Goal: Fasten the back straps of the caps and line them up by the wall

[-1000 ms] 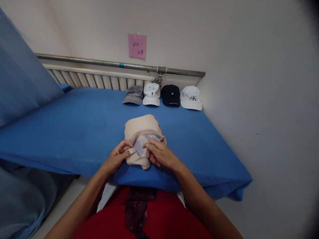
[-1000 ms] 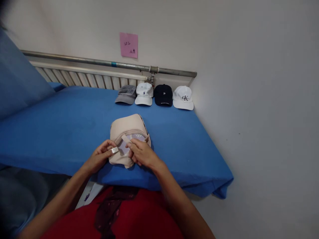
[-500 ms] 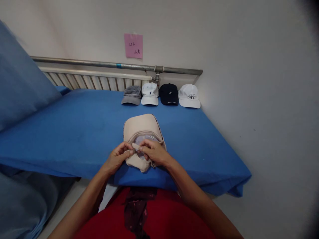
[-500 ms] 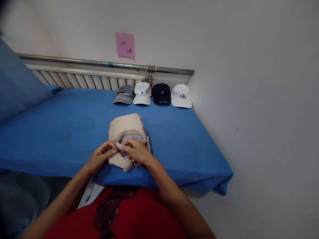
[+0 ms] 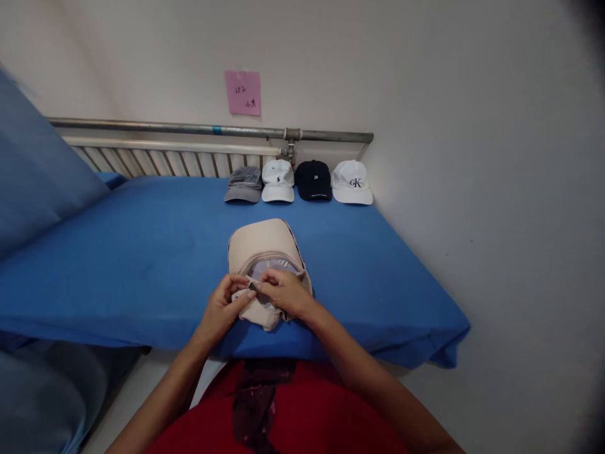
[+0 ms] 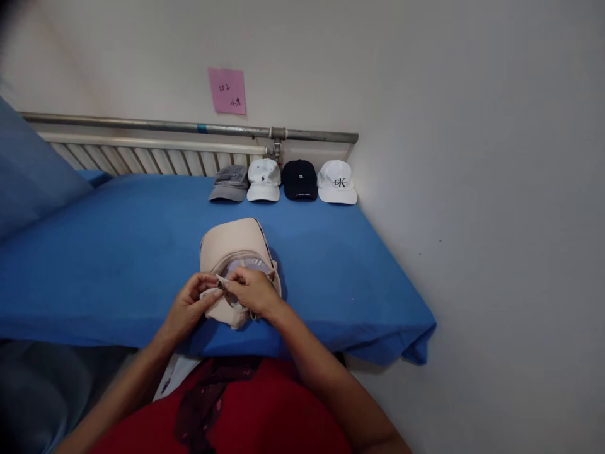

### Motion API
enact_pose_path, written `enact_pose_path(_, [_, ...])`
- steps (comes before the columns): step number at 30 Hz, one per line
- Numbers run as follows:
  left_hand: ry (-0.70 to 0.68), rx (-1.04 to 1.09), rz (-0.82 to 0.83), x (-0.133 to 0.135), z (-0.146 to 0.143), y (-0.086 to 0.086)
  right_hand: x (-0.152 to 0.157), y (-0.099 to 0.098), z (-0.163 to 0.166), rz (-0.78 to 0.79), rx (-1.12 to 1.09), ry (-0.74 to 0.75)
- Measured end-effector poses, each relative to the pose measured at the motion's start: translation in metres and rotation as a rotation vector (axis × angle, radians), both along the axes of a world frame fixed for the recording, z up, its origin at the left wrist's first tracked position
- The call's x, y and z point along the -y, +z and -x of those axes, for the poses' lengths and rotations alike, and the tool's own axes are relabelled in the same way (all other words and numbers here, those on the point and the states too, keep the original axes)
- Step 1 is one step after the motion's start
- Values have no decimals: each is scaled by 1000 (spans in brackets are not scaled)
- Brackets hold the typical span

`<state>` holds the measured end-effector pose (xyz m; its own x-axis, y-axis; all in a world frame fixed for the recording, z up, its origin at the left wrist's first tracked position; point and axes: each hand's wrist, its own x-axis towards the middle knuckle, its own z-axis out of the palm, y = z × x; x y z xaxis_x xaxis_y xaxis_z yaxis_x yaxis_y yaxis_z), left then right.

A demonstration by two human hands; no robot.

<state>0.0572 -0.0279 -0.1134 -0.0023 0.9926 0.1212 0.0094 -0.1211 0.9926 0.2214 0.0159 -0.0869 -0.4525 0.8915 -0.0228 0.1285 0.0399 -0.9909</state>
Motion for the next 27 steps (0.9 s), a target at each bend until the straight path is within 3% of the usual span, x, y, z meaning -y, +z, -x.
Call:
enact_pose_path(6, [98,-310,-128,6,-5,4,0,-1,2,-10,22,-43])
enact_pose_path(10, [137,-362,-221,9,-10,3,0,-2,1,17,10,-67])
enact_pose_path(12, [159,-263,-193,9,-11,1,-1,-2,-1,52,-17,-61])
enact_pose_path(17, [178,234,53,5,-5,-4,0,5,-5,188,-114,2])
enact_pose_path(22, [161,370,83,2,-1,-5,4,9,-3,350,-317,12])
enact_pose_path(27, [118,460,110,3,0,-1,3,2,-3,411,-341,16])
